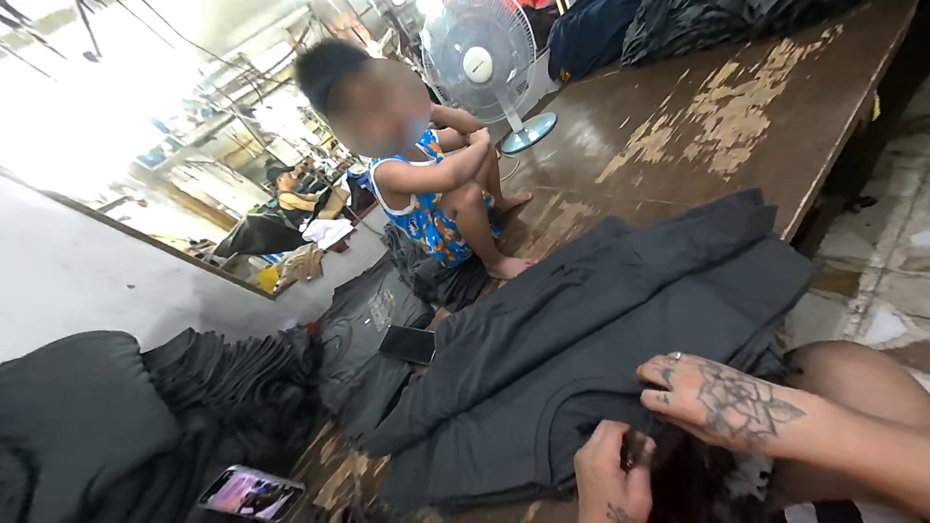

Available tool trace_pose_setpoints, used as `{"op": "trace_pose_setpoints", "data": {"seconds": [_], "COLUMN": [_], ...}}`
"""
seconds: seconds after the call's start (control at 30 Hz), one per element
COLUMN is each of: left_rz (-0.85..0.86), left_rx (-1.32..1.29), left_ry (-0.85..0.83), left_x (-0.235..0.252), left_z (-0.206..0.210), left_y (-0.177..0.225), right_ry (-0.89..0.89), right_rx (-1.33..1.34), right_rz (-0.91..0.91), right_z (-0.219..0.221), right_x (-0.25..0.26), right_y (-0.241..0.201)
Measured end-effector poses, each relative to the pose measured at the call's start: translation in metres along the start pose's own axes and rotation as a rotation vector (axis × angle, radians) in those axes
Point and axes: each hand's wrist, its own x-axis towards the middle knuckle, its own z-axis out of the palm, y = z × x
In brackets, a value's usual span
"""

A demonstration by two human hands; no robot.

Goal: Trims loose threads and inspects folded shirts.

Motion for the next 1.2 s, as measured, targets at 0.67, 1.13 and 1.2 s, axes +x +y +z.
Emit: {"op": "trace_pose_setpoints", "data": {"seconds": [0.67,1.13,1.2], "left_rz": [0.166,0.360,0.351], "left_rx": [-0.176,0.251,0.250], "left_ry": [-0.040,-0.038,-0.029], "left_x": [-0.008,0.008,0.003], "left_z": [-0.005,-0.032,-0.032], "left_y": [0.005,0.013,0.009], "right_ry": [0.518,0.635,0.642], "right_rx": [0.116,0.105,0.095], "right_rz": [0.330,0.336,0.340], "right_z": [0.047,0.031,0.031], "right_x": [-0.026,-0.039,-0.038], "right_y": [-0.047,-0.061,-0.062]}}
